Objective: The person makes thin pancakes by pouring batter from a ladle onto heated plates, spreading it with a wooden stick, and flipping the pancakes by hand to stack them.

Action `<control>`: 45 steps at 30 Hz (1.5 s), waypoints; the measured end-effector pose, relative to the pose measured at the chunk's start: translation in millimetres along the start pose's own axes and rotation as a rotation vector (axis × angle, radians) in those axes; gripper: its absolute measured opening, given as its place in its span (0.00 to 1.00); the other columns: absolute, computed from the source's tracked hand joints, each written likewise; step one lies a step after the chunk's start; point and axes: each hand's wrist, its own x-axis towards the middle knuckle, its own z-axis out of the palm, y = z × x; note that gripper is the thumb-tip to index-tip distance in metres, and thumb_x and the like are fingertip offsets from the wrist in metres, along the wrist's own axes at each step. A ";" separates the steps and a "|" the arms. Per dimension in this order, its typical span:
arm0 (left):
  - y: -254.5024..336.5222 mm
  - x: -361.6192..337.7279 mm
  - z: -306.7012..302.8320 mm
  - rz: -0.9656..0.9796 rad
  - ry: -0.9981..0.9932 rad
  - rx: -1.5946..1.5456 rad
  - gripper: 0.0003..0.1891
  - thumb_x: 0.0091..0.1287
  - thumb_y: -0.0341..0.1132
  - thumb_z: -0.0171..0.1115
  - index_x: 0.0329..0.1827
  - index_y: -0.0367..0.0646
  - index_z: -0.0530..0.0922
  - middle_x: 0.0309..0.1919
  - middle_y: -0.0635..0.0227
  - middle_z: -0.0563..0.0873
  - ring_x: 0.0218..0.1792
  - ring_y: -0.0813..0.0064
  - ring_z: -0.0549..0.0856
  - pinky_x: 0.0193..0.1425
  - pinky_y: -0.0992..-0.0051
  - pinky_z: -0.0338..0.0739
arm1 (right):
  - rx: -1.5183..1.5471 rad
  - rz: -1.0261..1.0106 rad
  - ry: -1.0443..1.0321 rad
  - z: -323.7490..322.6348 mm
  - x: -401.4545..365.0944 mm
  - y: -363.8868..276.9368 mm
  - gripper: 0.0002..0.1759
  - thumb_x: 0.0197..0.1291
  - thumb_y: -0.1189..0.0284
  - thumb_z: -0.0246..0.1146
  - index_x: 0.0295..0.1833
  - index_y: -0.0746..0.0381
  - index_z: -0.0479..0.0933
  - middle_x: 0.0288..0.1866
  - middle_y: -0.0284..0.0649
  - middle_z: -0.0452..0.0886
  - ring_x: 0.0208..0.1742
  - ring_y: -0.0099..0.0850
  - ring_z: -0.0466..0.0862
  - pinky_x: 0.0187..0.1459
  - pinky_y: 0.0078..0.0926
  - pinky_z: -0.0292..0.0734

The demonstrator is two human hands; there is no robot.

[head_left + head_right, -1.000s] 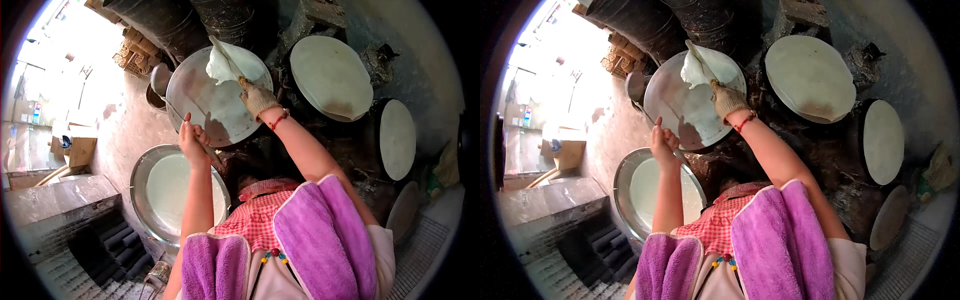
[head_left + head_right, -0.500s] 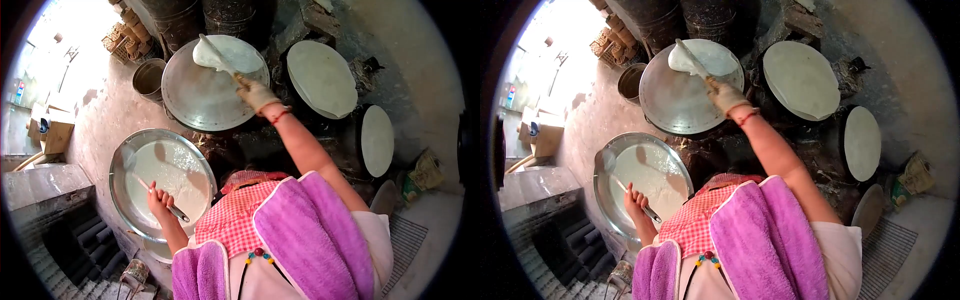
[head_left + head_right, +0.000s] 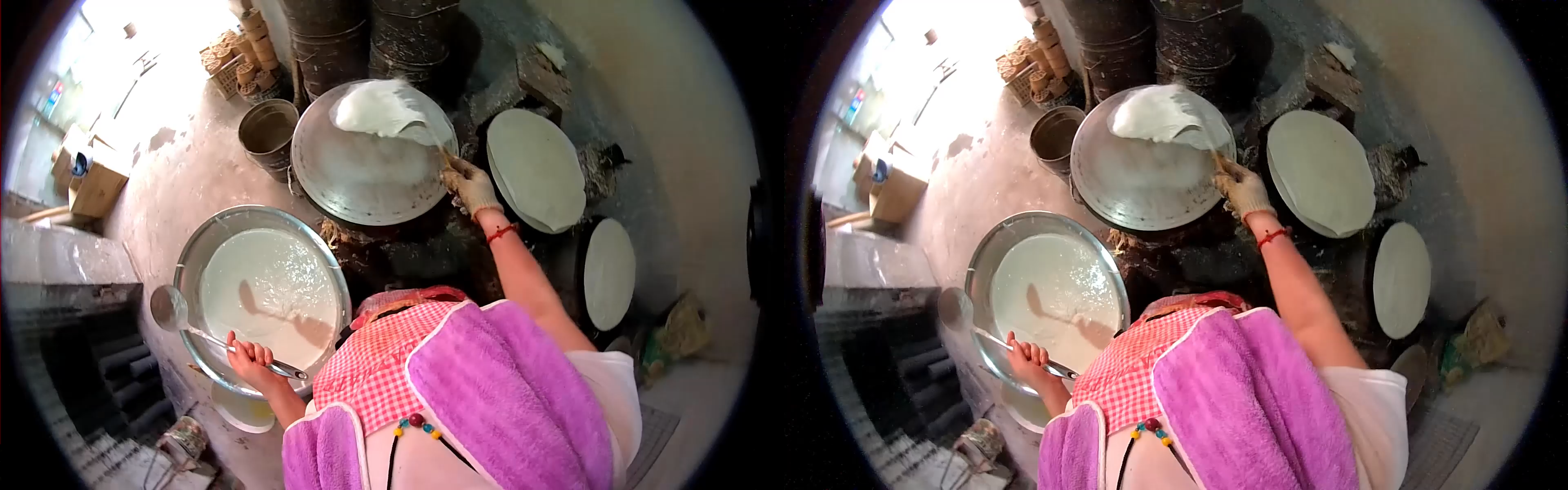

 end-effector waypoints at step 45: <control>5.9 -98.5 56.3 0.083 0.084 -0.324 0.13 0.74 0.33 0.48 0.57 0.39 0.71 0.20 0.79 0.60 0.15 0.90 0.58 0.13 0.86 0.54 | -0.800 -0.368 -0.635 -8.2 91.5 -26.3 0.29 0.54 0.66 0.66 0.65 0.45 0.74 0.47 0.42 0.85 0.46 0.28 0.84 0.47 0.23 0.78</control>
